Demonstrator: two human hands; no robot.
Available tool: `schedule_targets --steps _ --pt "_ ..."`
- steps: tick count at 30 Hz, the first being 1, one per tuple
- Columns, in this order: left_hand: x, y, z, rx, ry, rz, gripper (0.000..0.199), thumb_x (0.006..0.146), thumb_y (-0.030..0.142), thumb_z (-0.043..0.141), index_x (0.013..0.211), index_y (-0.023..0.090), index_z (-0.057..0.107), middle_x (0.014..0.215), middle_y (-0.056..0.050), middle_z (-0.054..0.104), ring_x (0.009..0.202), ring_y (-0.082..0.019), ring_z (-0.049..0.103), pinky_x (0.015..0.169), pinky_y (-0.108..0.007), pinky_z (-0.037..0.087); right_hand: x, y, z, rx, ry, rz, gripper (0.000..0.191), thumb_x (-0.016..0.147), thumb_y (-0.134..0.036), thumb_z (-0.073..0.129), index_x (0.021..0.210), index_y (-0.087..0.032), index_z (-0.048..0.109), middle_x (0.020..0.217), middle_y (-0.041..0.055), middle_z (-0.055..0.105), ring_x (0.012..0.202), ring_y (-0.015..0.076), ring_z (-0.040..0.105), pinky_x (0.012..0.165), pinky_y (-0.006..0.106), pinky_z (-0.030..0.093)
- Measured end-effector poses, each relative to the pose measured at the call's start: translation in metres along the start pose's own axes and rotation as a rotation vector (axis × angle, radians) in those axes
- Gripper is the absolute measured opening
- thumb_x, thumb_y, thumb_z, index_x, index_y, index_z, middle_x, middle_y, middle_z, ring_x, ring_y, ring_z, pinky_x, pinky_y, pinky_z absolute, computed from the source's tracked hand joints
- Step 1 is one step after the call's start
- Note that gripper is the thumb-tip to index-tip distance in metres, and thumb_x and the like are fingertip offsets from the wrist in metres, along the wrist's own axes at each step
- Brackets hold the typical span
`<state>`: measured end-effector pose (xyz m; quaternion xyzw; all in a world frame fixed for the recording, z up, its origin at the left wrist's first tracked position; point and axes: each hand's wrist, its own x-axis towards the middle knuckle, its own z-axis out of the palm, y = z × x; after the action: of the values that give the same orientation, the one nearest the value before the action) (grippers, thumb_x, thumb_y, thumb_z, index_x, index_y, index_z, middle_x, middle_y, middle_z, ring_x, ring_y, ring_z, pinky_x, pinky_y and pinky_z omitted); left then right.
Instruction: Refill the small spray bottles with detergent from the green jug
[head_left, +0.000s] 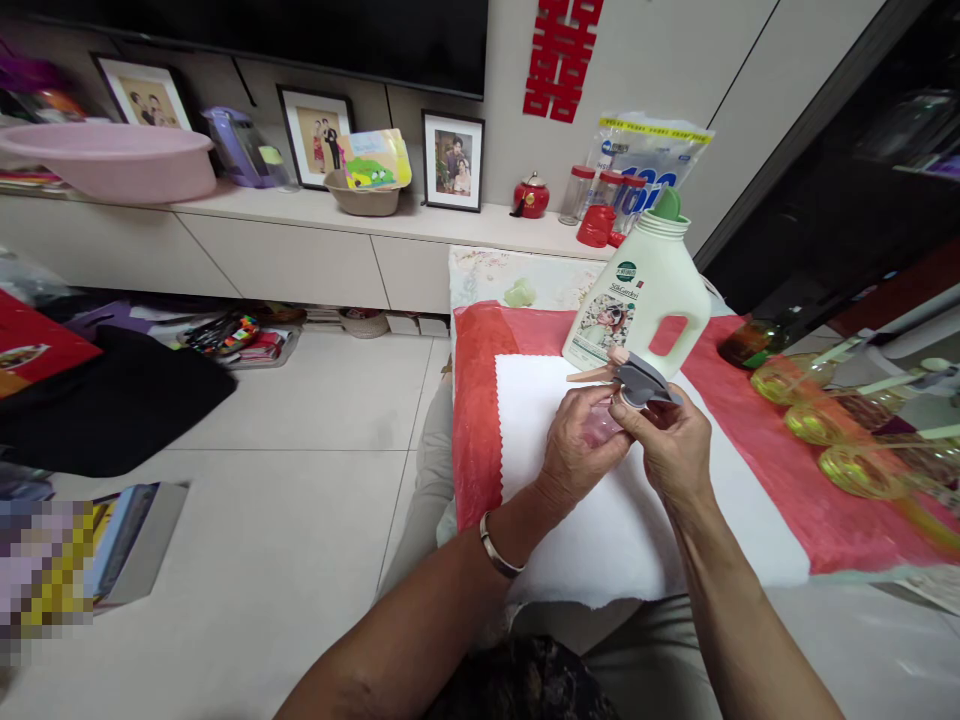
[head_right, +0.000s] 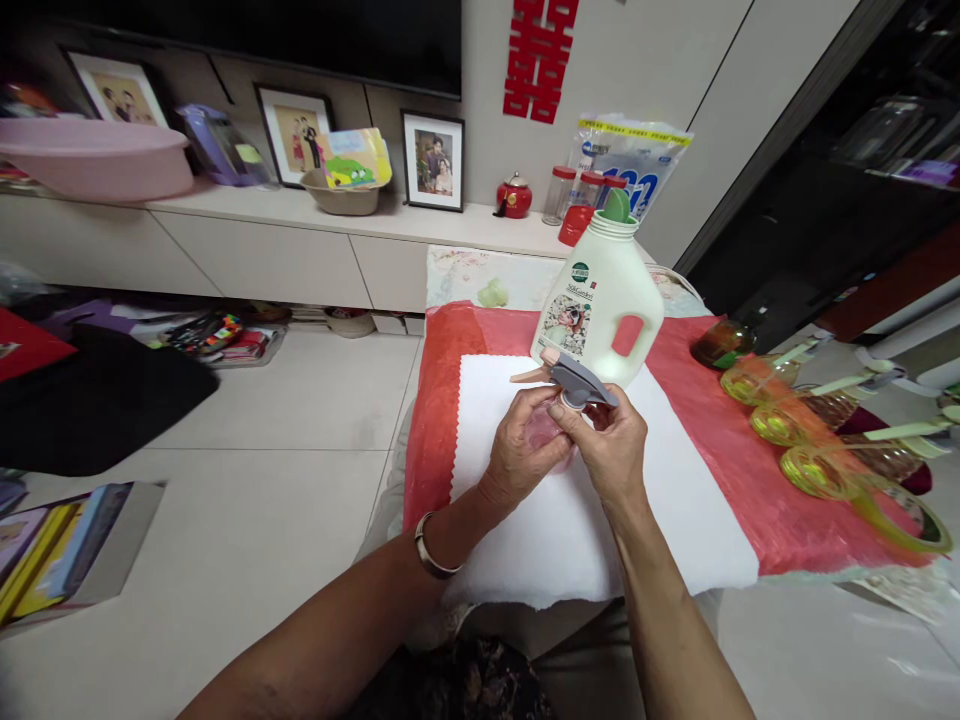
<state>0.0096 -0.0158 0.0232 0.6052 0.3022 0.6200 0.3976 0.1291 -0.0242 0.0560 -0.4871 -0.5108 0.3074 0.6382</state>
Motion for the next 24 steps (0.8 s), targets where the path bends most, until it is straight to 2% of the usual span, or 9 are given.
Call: schedule_targets --steps 5,7,11,20,24 --pt "-0.0002 -0.0007 -0.0014 0.044 0.009 0.051 0.044 0.081 0.022 0.076 0.121 0.022 0.060 0.121 -0.009 0.069 0.115 -0.025 0.065 0.102 -0.042 0.053 -0.0038 0.0032 -0.0059 0.076 -0.152 -0.019 0.036 0.076 -0.031 0.083 0.109 -0.022 0.072 0.115 0.0076 0.069 0.107 0.0220 0.066 0.098 0.039 0.053" --pt "-0.0005 -0.0017 -0.0009 0.041 0.013 0.063 0.042 0.081 0.024 0.076 0.120 0.021 0.060 0.121 -0.009 0.069 0.115 -0.025 0.065 0.101 -0.042 0.053 -0.0043 0.0052 -0.0084 0.110 -0.172 -0.035 0.031 0.081 -0.031 0.079 0.110 -0.024 0.074 0.113 0.0075 0.070 0.109 0.0228 0.066 0.100 0.041 0.052" --pt "-0.0006 -0.0033 0.0000 0.050 0.025 0.067 0.041 0.082 0.027 0.076 0.119 0.021 0.060 0.119 -0.009 0.069 0.113 -0.024 0.066 0.100 -0.041 0.054 -0.0026 0.0082 -0.0089 0.116 -0.129 -0.050 0.026 0.078 -0.029 0.082 0.103 -0.025 0.076 0.107 0.0047 0.071 0.105 0.0208 0.066 0.100 0.039 0.051" --pt "0.0008 -0.0038 0.0008 0.153 0.002 0.041 0.043 0.076 0.018 0.075 0.116 0.021 0.059 0.114 -0.008 0.067 0.109 -0.024 0.066 0.098 -0.040 0.054 -0.0033 0.0035 -0.0025 0.050 -0.009 -0.017 0.036 0.067 -0.025 0.089 0.098 -0.020 0.070 0.101 0.0040 0.070 0.091 0.0165 0.067 0.087 0.031 0.055" --pt "0.0011 -0.0020 0.0010 0.140 -0.006 0.006 0.043 0.075 0.019 0.076 0.115 0.022 0.059 0.116 -0.008 0.068 0.112 -0.025 0.066 0.101 -0.042 0.053 -0.0045 0.0003 -0.0060 0.042 -0.058 0.002 0.038 0.068 -0.026 0.088 0.101 -0.020 0.070 0.106 0.0056 0.070 0.097 0.0185 0.067 0.089 0.033 0.056"
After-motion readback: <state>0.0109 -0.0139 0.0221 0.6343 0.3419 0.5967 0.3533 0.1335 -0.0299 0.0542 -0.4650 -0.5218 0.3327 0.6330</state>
